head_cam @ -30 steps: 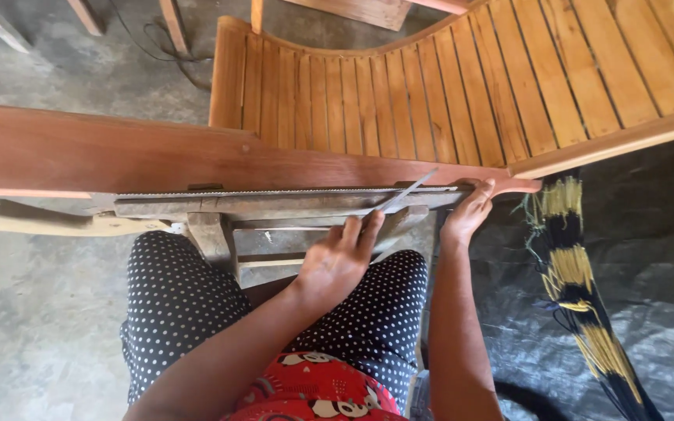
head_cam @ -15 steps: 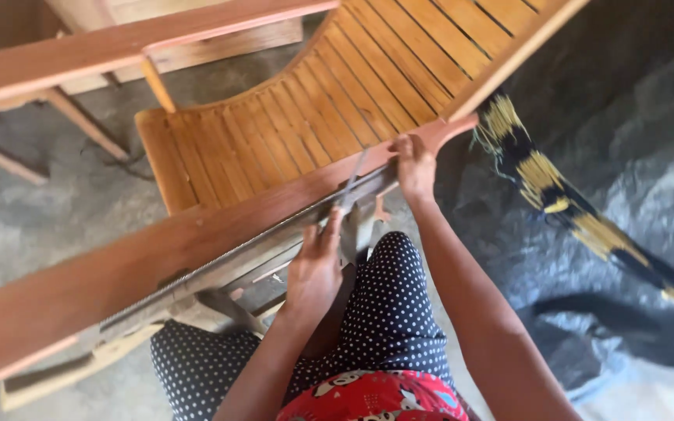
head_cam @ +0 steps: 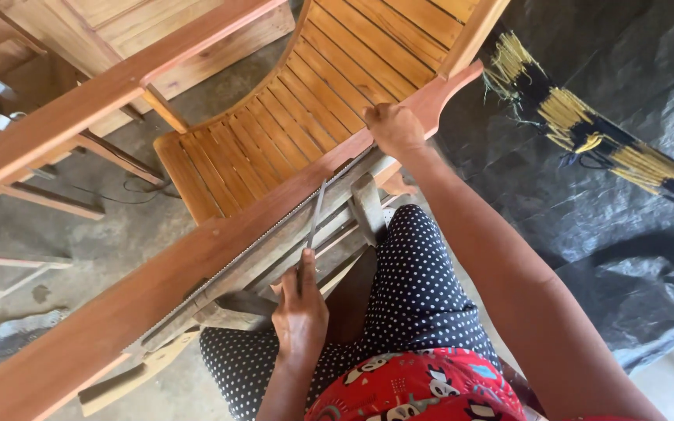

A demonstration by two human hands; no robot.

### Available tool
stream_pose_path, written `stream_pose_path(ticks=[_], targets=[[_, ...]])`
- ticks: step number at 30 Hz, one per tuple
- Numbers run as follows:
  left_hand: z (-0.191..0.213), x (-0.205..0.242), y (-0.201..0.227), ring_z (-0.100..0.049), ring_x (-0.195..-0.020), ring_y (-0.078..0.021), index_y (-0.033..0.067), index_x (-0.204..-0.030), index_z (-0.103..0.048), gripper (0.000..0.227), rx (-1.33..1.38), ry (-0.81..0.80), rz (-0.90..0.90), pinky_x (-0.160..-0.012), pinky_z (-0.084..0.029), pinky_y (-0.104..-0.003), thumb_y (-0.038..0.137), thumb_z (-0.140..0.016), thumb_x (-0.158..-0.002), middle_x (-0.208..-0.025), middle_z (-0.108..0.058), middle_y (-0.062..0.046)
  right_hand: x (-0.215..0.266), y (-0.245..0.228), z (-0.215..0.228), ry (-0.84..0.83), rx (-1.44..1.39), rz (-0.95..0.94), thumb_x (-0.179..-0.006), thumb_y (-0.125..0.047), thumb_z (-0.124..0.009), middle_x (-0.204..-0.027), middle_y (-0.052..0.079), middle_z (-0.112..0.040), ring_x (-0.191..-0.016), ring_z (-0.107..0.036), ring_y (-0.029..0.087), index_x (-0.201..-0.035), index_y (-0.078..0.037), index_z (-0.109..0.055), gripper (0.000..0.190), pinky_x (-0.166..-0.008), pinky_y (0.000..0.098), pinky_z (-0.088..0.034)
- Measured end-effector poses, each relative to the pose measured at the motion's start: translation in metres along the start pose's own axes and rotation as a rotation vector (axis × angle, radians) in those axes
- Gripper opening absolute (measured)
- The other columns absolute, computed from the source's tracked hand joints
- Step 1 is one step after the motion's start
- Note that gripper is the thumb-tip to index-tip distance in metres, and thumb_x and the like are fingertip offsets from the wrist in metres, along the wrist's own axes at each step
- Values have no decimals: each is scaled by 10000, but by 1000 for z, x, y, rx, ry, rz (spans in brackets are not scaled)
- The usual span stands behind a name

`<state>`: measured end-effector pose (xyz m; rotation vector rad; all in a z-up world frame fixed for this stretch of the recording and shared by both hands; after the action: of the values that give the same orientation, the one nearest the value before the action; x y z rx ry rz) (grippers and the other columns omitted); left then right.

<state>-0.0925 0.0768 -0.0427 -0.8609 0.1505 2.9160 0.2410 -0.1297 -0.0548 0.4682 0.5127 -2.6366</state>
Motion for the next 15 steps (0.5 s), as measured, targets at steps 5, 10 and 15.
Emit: stream_pose_path(ticks=[5, 10, 15], targets=[[14, -59, 23, -730, -747, -276, 28, -1481, -545, 635, 40, -30, -13, -524, -625, -322, -82, -626, -861, -1089, -653, -189, 19, -18, 9, 205, -8, -172, -1066, -257, -464, -843, 207, -714, -707, -690, 453, -958, -50, -658, 304, -601, 540, -553], [10, -93, 30, -720, -695, -299, 50, -1462, -545, 661, 162, -77, 58, -510, -623, -358, -53, -656, -819, -1112, -638, -228, 22, -29, 26, 271, -267, -435, -1080, -383, -483, -808, 254, -702, -781, -666, 485, -873, -87, -721, 433, -748, 565, -530], [30, -50, 22, -741, -777, -256, 101, -1474, -560, 556, 329, 59, 75, -600, -636, -359, -25, -653, -941, -1081, -652, -157, 31, -33, 24, 466, -398, -438, -1078, -360, -466, -815, 268, -693, -780, -653, 502, -907, -59, -710, 423, -707, 583, -505]])
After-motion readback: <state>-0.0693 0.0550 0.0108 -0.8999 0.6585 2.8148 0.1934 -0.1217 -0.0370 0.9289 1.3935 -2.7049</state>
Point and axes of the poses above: each hand's wrist, its own x-axis away from the middle knuckle, its own z-axis out of the back of the hand, y = z × x, the point moved 2 cm from there along -x, towards the middle knuckle
